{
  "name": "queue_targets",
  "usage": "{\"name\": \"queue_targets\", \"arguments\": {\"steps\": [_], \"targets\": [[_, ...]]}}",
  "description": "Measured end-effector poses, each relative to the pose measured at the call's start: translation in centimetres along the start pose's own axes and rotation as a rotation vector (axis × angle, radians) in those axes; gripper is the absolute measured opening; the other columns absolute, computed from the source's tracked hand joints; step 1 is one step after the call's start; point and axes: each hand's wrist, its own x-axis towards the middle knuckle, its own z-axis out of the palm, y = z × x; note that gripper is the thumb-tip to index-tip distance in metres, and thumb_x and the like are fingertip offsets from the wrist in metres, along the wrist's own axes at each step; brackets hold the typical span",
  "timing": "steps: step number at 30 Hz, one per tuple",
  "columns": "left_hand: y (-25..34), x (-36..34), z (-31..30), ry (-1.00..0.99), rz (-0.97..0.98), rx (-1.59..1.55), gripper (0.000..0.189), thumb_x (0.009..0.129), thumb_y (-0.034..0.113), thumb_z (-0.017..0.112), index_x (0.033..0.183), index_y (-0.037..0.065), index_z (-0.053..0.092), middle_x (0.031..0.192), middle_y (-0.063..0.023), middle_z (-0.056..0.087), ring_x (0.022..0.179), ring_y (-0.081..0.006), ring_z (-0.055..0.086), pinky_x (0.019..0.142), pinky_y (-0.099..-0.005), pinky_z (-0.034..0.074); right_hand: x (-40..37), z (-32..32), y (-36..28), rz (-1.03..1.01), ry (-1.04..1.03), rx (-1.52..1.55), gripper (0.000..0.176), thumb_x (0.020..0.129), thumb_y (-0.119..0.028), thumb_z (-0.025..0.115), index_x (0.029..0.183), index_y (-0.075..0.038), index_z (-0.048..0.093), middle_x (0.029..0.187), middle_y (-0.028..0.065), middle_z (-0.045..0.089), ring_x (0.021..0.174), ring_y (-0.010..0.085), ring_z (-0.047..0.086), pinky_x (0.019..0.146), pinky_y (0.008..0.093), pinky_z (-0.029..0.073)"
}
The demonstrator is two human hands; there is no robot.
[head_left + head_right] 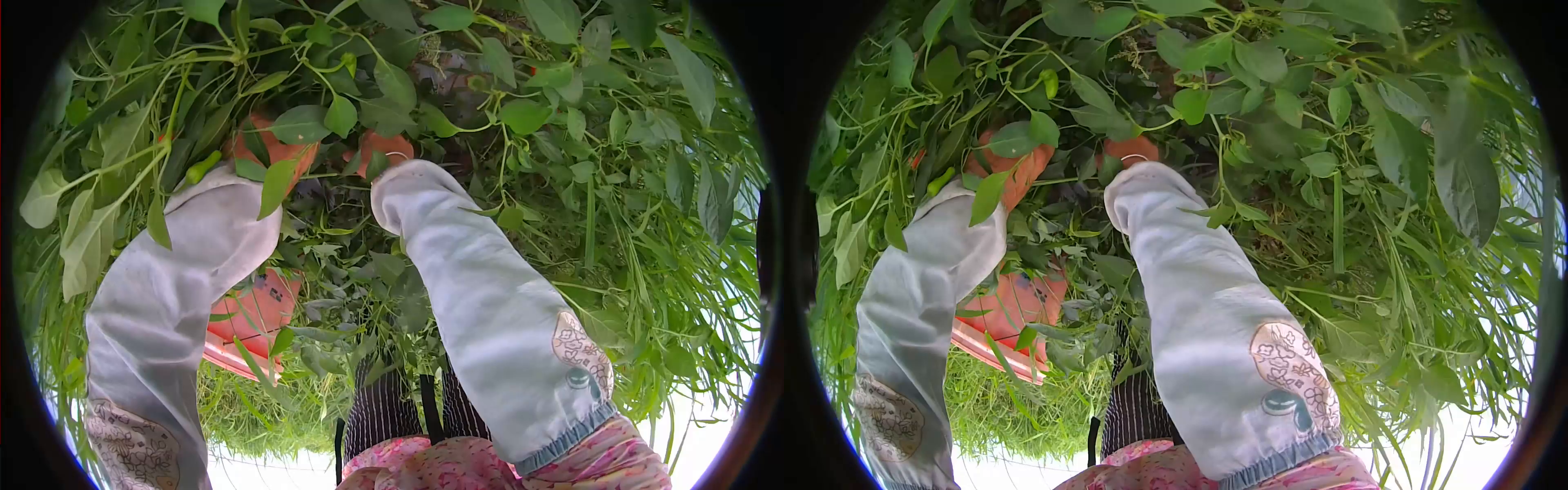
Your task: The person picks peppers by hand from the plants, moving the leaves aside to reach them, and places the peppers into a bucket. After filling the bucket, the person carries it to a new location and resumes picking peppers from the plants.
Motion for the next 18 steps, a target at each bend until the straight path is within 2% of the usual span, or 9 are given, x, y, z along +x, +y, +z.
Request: {"name": "queue_targets", "arguments": {"steps": [4, 7, 10, 13, 14, 16, 18], "targets": [[-0.4, 0.2, 0.3, 0.001, 0.014, -0.082, 0.041, 0.082, 0.02, 0.053, 0.121, 0.013, 0.045, 0.118, -0.011, 0.048, 0.103, -0.0286, 0.049, 0.085, -0.0465, 0.042, 1.1, 3.7, 2.8, -0.116, 0.123, -0.087, 0.037, 0.081, -0.032, 0.051, 0.109, -0.007, 0.053, 0.102, 0.0114, 0.06, 0.09, 0.028, 0.058, 0.076, 0.0386, 0.047], [-0.5, -0.1, 0.3, -0.002, 0.021, -0.149, 0.04, 0.082, 0.02, 0.053, 0.12, 0.013, 0.045, 0.117, -0.0108, 0.049, 0.102, -0.0284, 0.05, 0.084, -0.0462, 0.042, 0.2, 8.6, 5.8, -0.346, 0.473, 0.187, 0.035, 0.08, -0.029, 0.051, 0.106, -0.007, 0.053, 0.097, 0.0094, 0.062, 0.085, 0.0269, 0.058, 0.072, 0.0377, 0.047], [-0.4, -0.1, 0.3, -0.015, 0.029, -0.217, 0.04, 0.081, 0.02, 0.053, 0.12, 0.013, 0.046, 0.116, -0.0105, 0.049, 0.102, -0.0282, 0.05, 0.084, -0.0459, 0.042, -0.7, 7.8, 5.4, 0.041, 0.191, 0.572, 0.04, 0.075, -0.032, 0.057, 0.107, -0.009, 0.054, 0.106, 0.0108, 0.059, 0.094, 0.0258, 0.056, 0.079, 0.0372, 0.046], [-0.2, 0.4, 0.3, -0.064, 0.067, -0.355, 0.039, 0.081, 0.02, 0.053, 0.119, 0.013, 0.046, 0.116, -0.0103, 0.049, 0.101, -0.028, 0.05, 0.084, -0.0456, 0.042, -3.2, 4.4, 4.2, 0.074, 0.019, 0.318, 0.041, 0.069, -0.033, 0.063, 0.1, -0.008, 0.057, 0.097, 0.0124, 0.06, 0.087, 0.0275, 0.058, 0.075, 0.0386, 0.045], [0.1, 0.8, 0.6, -0.088, 0.082, -0.41, 0.039, 0.081, 0.02, 0.053, 0.119, 0.013, 0.046, 0.115, -0.0102, 0.049, 0.101, -0.0279, 0.05, 0.084, -0.0456, 0.042, -2.7, 6.1, 4.6, 0.137, 0.065, 0.457, 0.037, 0.068, -0.032, 0.064, 0.094, -0.006, 0.059, 0.087, 0.0125, 0.062, 0.079, 0.0267, 0.059, 0.069, 0.0383, 0.045], [1.5, 2.1, 1.5, -0.14, 0.122, -0.499, 0.039, 0.081, 0.02, 0.054, 0.118, 0.013, 0.047, 0.115, -0.0101, 0.05, 0.101, -0.0278, 0.05, 0.084, -0.0454, 0.042, -2.8, 6.5, 4.1, 0.11, 0.186, 0.408, 0.035, 0.067, -0.03, 0.066, 0.091, -0.005, 0.061, 0.081, 0.012, 0.064, 0.074, 0.0267, 0.061, 0.064, 0.0376, 0.046], [3.2, 3.4, 2.6, -0.184, 0.151, -0.556, 0.038, 0.081, 0.02, 0.054, 0.118, 0.013, 0.047, 0.114, -0.0099, 0.05, 0.101, -0.0276, 0.051, 0.084, -0.0452, 0.042, -4.9, 4.7, 2.1, -0.066, 0.318, 0.03, 0.036, 0.067, -0.028, 0.067, 0.095, -0.007, 0.061, 0.087, 0.0108, 0.065, 0.078, 0.0284, 0.061, 0.066, 0.0371, 0.047]]}}
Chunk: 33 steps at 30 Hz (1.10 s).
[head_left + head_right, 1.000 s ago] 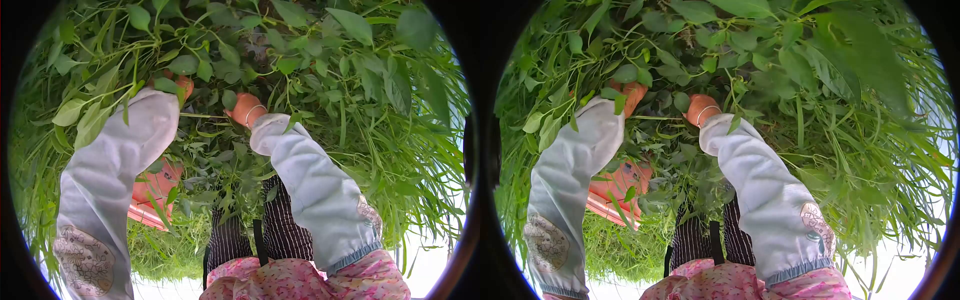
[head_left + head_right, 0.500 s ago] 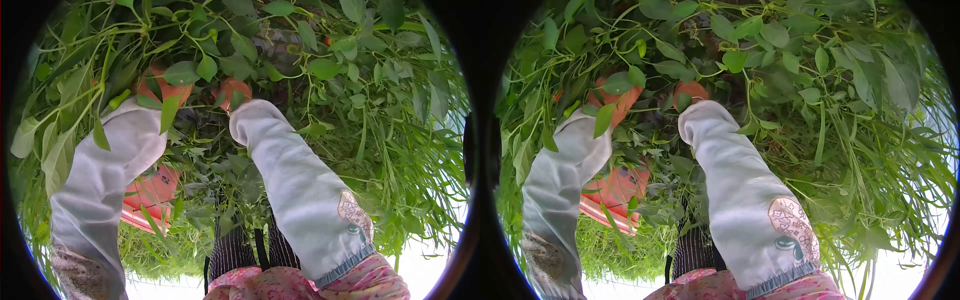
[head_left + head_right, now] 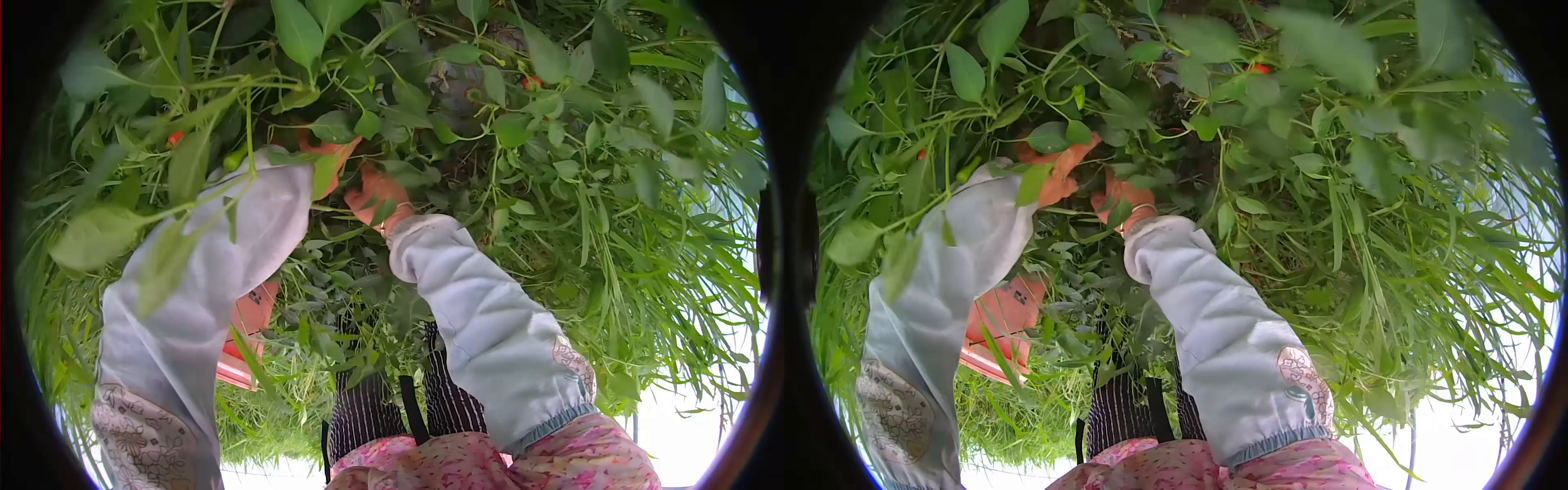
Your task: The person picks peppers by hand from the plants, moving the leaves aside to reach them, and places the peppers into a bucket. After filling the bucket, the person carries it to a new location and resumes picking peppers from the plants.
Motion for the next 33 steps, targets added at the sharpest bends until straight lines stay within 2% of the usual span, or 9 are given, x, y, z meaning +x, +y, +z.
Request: {"name": "queue_targets", "arguments": {"steps": [4, 7, 14, 17, 21, 24, 28, 32, 33], "targets": [[0.6, 2.0, 1.3, -0.056, 0.005, -0.035, 0.038, 0.081, 0.02, 0.054, 0.117, 0.013, 0.048, 0.114, -0.0096, 0.05, 0.1, -0.0273, 0.051, 0.083, -0.0448, 0.042, -0.5, 0.6, -1.0, -0.169, -0.024, 0.305, 0.034, 0.073, -0.032, 0.059, 0.098, -0.009, 0.059, 0.088, 0.0124, 0.064, 0.083, 0.0324, 0.061, 0.074, 0.0388, 0.049], [0.8, 2.4, 1.7, -0.085, -0.004, -0.056, 0.037, 0.081, 0.021, 0.054, 0.116, 0.013, 0.048, 0.113, -0.0094, 0.051, 0.099, -0.0271, 0.051, 0.083, -0.0445, 0.042, -1.0, 0.5, -2.3, -0.095, -0.019, -0.004, 0.027, 0.073, -0.029, 0.059, 0.091, -0.008, 0.062, 0.083, 0.0135, 0.064, 0.08, 0.0321, 0.061, 0.072, 0.0393, 0.049], [0.2, 1.6, 1.4, -0.104, -0.041, -0.115, 0.036, 0.08, 0.021, 0.055, 0.115, 0.013, 0.049, 0.111, -0.0089, 0.052, 0.098, -0.0266, 0.052, 0.082, -0.0438, 0.043, -2.8, -2.4, -2.9, -0.052, -0.03, 0.046, 0.023, 0.071, -0.019, 0.057, 0.092, -0.008, 0.06, 0.081, 0.0136, 0.063, 0.079, 0.0319, 0.061, 0.07, 0.0417, 0.048], [-0.1, 1.0, 1.0, -0.099, -0.055, -0.15, 0.035, 0.08, 0.021, 0.055, 0.114, 0.013, 0.05, 0.111, -0.0086, 0.052, 0.098, -0.0264, 0.052, 0.082, -0.0436, 0.043, -3.6, -4.0, -1.5, 0.069, 0.086, 0.291, 0.022, 0.074, -0.018, 0.057, 0.093, -0.006, 0.057, 0.082, 0.0135, 0.063, 0.074, 0.0325, 0.061, 0.065, 0.0393, 0.049], [-0.4, 0.1, 0.8, -0.09, -0.067, -0.173, 0.035, 0.08, 0.021, 0.056, 0.113, 0.013, 0.05, 0.11, -0.0083, 0.052, 0.097, -0.0261, 0.052, 0.082, -0.0432, 0.043, -2.0, -6.0, 1.8, 0.381, 0.052, 1.313, 0.023, 0.076, -0.001, 0.051, 0.097, -0.005, 0.06, 0.078, 0.0073, 0.062, 0.069, 0.0201, 0.06, 0.062, 0.0297, 0.049], [-0.7, -0.3, 1.2, -0.095, -0.073, -0.202, 0.034, 0.08, 0.021, 0.056, 0.113, 0.013, 0.051, 0.109, -0.0081, 0.053, 0.097, -0.0258, 0.052, 0.082, -0.0429, 0.043, 0.0, -9.9, 3.7, 0.49, 0.169, 1.575, 0.031, 0.07, 0.002, 0.05, 0.099, -0.003, 0.058, 0.087, 0.0012, 0.058, 0.067, 0.0124, 0.054, 0.068, 0.0263, 0.046], [-1.1, -0.7, 1.5, -0.088, -0.076, -0.222, 0.034, 0.08, 0.021, 0.056, 0.112, 0.013, 0.051, 0.108, -0.0078, 0.053, 0.096, -0.0256, 0.053, 0.081, -0.0425, 0.043, 5.2, -8.5, 6.6, 0.255, 0.115, 1.192, 0.024, 0.075, -0.009, 0.052, 0.098, -0.007, 0.061, 0.075, 0.0004, 0.057, 0.07, 0.014, 0.057, 0.065, 0.0308, 0.046], [-1.5, -1.2, 1.7, -0.086, -0.083, -0.236, 0.033, 0.079, 0.021, 0.056, 0.111, 0.013, 0.052, 0.107, -0.0075, 0.054, 0.095, -0.0253, 0.053, 0.081, -0.0421, 0.043, 7.8, -4.1, 10.2, -0.331, -0.056, 0.093, 0.036, 0.082, -0.035, 0.056, 0.109, -0.011, 0.059, 0.089, 0.0122, 0.063, 0.076, 0.023, 0.059, 0.071, 0.0323, 0.047], [-1.6, -1.3, 1.8, -0.086, -0.086, -0.242, 0.033, 0.079, 0.021, 0.057, 0.111, 0.013, 0.052, 0.107, -0.0074, 0.054, 0.095, -0.0252, 0.053, 0.081, -0.042, 0.043, 7.7, -3.3, 9.7, -0.185, -0.235, 0.254, 0.038, 0.083, -0.037, 0.055, 0.11, -0.011, 0.058, 0.093, 0.0135, 0.062, 0.078, 0.025, 0.059, 0.072, 0.0329, 0.047]]}}
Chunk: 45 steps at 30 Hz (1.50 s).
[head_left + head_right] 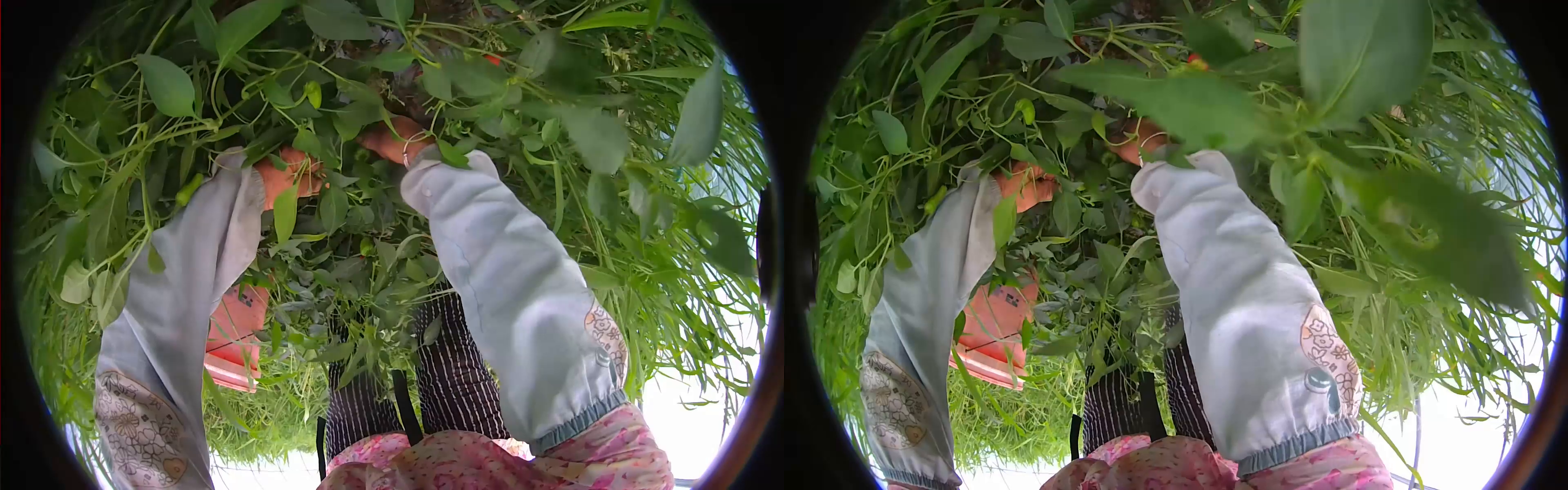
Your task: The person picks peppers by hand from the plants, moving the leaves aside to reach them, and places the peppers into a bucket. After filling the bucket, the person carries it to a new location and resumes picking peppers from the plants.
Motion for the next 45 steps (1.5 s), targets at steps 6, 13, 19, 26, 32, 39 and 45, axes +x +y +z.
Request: {"name": "queue_targets", "arguments": {"steps": [6, 13, 19, 26, 32, 39, 45], "targets": [[0.1, -0.1, 0.1, -0.009, -0.003, -0.021, 0.032, 0.079, 0.022, 0.057, 0.11, 0.013, 0.053, 0.106, -0.007, 0.055, 0.094, -0.0247, 0.053, 0.08, -0.0415, 0.043, -0.6, 2.5, -4.7, 0.078, -0.183, 0.08, 0.032, 0.08, -0.03, 0.058, 0.104, -0.009, 0.059, 0.088, 0.01, 0.063, 0.076, 0.0212, 0.058, 0.069, 0.0329, 0.046], [0.1, -0.3, 0.0, 0.002, -0.004, -0.049, 0.031, 0.079, 0.022, 0.058, 0.108, 0.013, 0.054, 0.104, -0.0064, 0.055, 0.093, -0.0242, 0.054, 0.08, -0.0408, 0.043, -2.9, 1.2, -5.1, 0.44, -0.025, 0.96, 0.019, 0.078, -0.016, 0.059, 0.094, -0.006, 0.062, 0.084, 0.0017, 0.061, 0.077, 0.0121, 0.055, 0.066, 0.0278, 0.043], [0.4, -0.5, -0.3, 0.017, 0.003, -0.071, 0.03, 0.079, 0.022, 0.058, 0.107, 0.013, 0.055, 0.103, -0.006, 0.056, 0.092, -0.0238, 0.054, 0.079, -0.0402, 0.044, -8.1, -2.2, -6.7, 0.334, 0.09, 1.594, 0.021, 0.077, -0.01, 0.059, 0.097, -0.006, 0.06, 0.081, -0.0004, 0.058, 0.069, 0.0074, 0.05, 0.056, 0.0186, 0.038], [0.6, -0.1, -0.1, 0.033, 0.029, -0.067, 0.029, 0.078, 0.022, 0.059, 0.105, 0.013, 0.057, 0.101, -0.0055, 0.057, 0.091, -0.0233, 0.055, 0.079, -0.0396, 0.044, -7.3, -1.5, -9.3, 0.148, 0.146, 0.837, 0.033, 0.069, -0.006, 0.069, 0.102, -0.01, 0.062, 0.079, -0.0028, 0.062, 0.067, 0.0058, 0.053, 0.06, 0.0213, 0.043], [0.8, 0.6, -0.1, 0.051, 0.055, -0.07, 0.028, 0.078, 0.023, 0.059, 0.104, 0.013, 0.058, 0.1, -0.005, 0.058, 0.09, -0.0228, 0.055, 0.078, -0.039, 0.044, -6.3, -2.8, -11.4, 0.118, 0.072, 0.168, 0.03, 0.07, -0.008, 0.069, 0.099, -0.006, 0.063, 0.084, 0.0038, 0.066, 0.07, 0.0056, 0.055, 0.065, 0.0243, 0.044], [3.8, 1.1, 0.4, -0.006, 0.024, 0.254, 0.028, 0.08, 0.021, 0.058, 0.107, 0.013, 0.057, 0.1, -0.0043, 0.058, 0.093, -0.0226, 0.055, 0.082, -0.0406, 0.042, -8.6, -3.2, -11.8, 0.299, -0.077, 0.753, 0.021, 0.075, -0.026, 0.066, 0.077, -0.006, 0.066, 0.068, 0.0016, 0.063, 0.061, 0.0115, 0.055, 0.054, 0.0244, 0.042], [4.2, 1.5, 1.4, 0.084, -0.182, 0.638, 0.032, 0.078, 0.018, 0.057, 0.109, 0.01, 0.056, 0.106, -0.0075, 0.056, 0.099, -0.0256, 0.053, 0.087, -0.0391, 0.041, -12.2, -6.8, -11.3, 0.352, -0.071, 1.126, 0.022, 0.082, -0.026, 0.056, 0.08, -0.004, 0.058, 0.077, 0.0085, 0.062, 0.053, 0.0083, 0.048, 0.044, 0.0208, 0.036]]}}
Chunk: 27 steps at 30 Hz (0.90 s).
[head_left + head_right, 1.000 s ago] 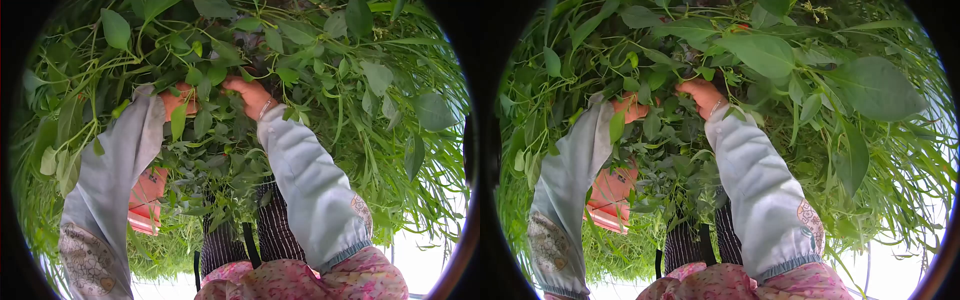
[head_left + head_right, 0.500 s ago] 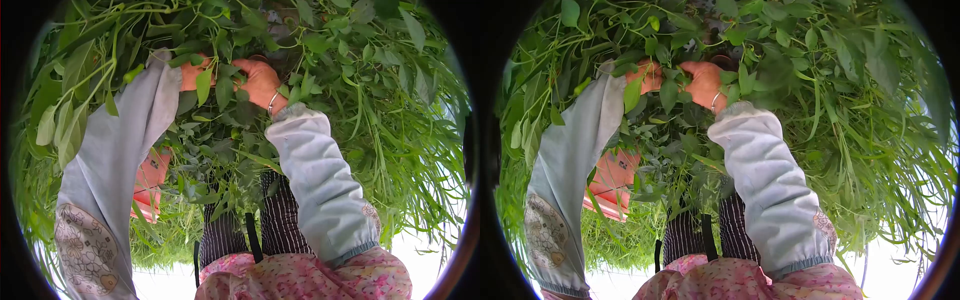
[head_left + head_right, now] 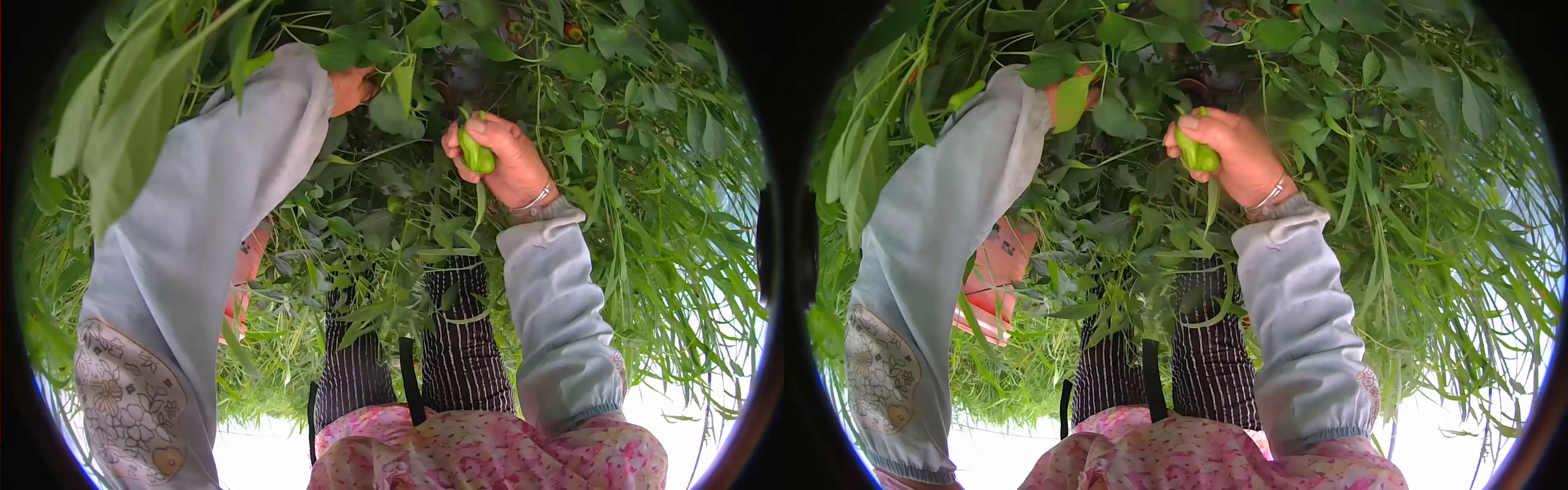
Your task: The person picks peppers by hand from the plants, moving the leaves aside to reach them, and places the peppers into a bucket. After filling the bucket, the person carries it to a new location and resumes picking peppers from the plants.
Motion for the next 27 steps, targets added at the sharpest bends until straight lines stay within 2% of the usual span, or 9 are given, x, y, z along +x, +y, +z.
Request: {"name": "queue_targets", "arguments": {"steps": [3, 7, 8, 10, 13, 14, 19, 22, 27], "targets": [[2.0, -1.7, -0.2, 0.116, -0.165, -0.076, 0.029, 0.077, 0.018, 0.058, 0.104, 0.006, 0.057, 0.103, -0.0084, 0.056, 0.098, -0.0253, 0.053, 0.087, -0.036, 0.042, -1.0, -0.4, 0.8, 0.05, -0.01, -0.063, 0.025, 0.083, -0.028, 0.054, 0.088, -0.004, 0.056, 0.083, 0.0127, 0.062, 0.054, 0.0084, 0.049, 0.043, 0.0207, 0.037], [3.8, -6.2, 0.7, 0.47, 0.238, -0.105, 0.025, 0.075, 0.008, 0.056, 0.098, 0.001, 0.056, 0.104, -0.013, 0.056, 0.099, -0.0285, 0.054, 0.088, -0.036, 0.042, -3.1, 2.6, 2.5, 0.045, -0.229, -0.278, 0.031, 0.078, -0.024, 0.057, 0.104, -0.007, 0.059, 0.084, 0.009, 0.065, 0.063, 0.0157, 0.059, 0.052, 0.0234, 0.046], [4.0, -7.1, 1.2, 0.478, 0.275, -0.157, 0.026, 0.072, 0.009, 0.056, 0.096, 0.001, 0.056, 0.105, -0.0122, 0.056, 0.103, -0.0281, 0.052, 0.09, -0.0369, 0.041, -3.4, 3.1, 2.0, 0.093, -0.337, -0.62, 0.033, 0.076, -0.025, 0.057, 0.105, -0.011, 0.059, 0.084, 0.0086, 0.065, 0.065, 0.0184, 0.06, 0.056, 0.0263, 0.047], [3.3, -8.4, 2.2, 0.419, 0.31, -0.077, 0.026, 0.07, 0.01, 0.056, 0.095, 0.002, 0.058, 0.105, -0.0116, 0.056, 0.105, -0.028, 0.051, 0.092, -0.0382, 0.04, -3.9, 4.2, 0.5, 0.189, -0.555, -1.305, 0.037, 0.072, -0.025, 0.057, 0.108, -0.018, 0.06, 0.086, 0.0076, 0.066, 0.07, 0.0239, 0.061, 0.065, 0.0321, 0.049], [1.7, -9.9, 4.3, 0.288, 0.292, 0.038, 0.026, 0.067, 0.011, 0.055, 0.091, 0.004, 0.06, 0.105, -0.0103, 0.057, 0.108, -0.0276, 0.05, 0.095, -0.0395, 0.038, -4.5, 3.1, 1.5, 0.354, -0.57, -1.467, 0.037, 0.069, -0.028, 0.056, 0.106, -0.023, 0.061, 0.088, 0.009, 0.064, 0.08, 0.0295, 0.06, 0.076, 0.0389, 0.047], [1.2, -10.3, 5.0, 0.244, 0.286, 0.074, 0.025, 0.067, 0.011, 0.055, 0.091, 0.004, 0.061, 0.104, -0.0102, 0.057, 0.108, -0.0276, 0.05, 0.095, -0.0392, 0.038, -5.1, 1.5, 2.6, 0.159, -0.54, -1.488, 0.034, 0.071, -0.027, 0.056, 0.105, -0.023, 0.061, 0.067, 0.0071, 0.059, 0.064, 0.0256, 0.058, 0.063, 0.0363, 0.046], [3.0, -9.9, 7.2, -0.032, 0.177, -0.225, 0.027, 0.067, 0.006, 0.055, 0.093, 0.005, 0.062, 0.096, -0.0101, 0.06, 0.098, -0.0266, 0.055, 0.089, -0.0366, 0.043, -5.4, 0.7, 1.6, 0.278, -0.508, -1.542, 0.034, 0.071, -0.029, 0.055, 0.104, -0.022, 0.061, 0.075, 0.0101, 0.061, 0.074, 0.0279, 0.059, 0.07, 0.0388, 0.046], [5.8, -7.9, 9.4, 0.204, 0.048, -0.415, 0.021, 0.075, 0.01, 0.056, 0.095, 0.003, 0.06, 0.095, -0.0141, 0.062, 0.09, -0.0308, 0.059, 0.074, -0.0416, 0.048, -4.9, 1.1, 1.3, 0.365, -0.51, -1.548, 0.036, 0.071, -0.03, 0.055, 0.105, -0.021, 0.061, 0.086, 0.0123, 0.063, 0.085, 0.031, 0.059, 0.077, 0.041, 0.045], [9.4, -3.3, 8.6, -0.044, -0.224, -0.502, 0.026, 0.078, 0.026, 0.061, 0.091, 0.003, 0.063, 0.086, -0.0178, 0.063, 0.083, -0.0351, 0.061, 0.074, -0.0432, 0.048, -5.3, 1.7, 1.0, 0.389, -0.486, -1.534, 0.034, 0.072, -0.031, 0.054, 0.104, -0.021, 0.062, 0.081, 0.0142, 0.063, 0.081, 0.0309, 0.06, 0.077, 0.0403, 0.046]]}}
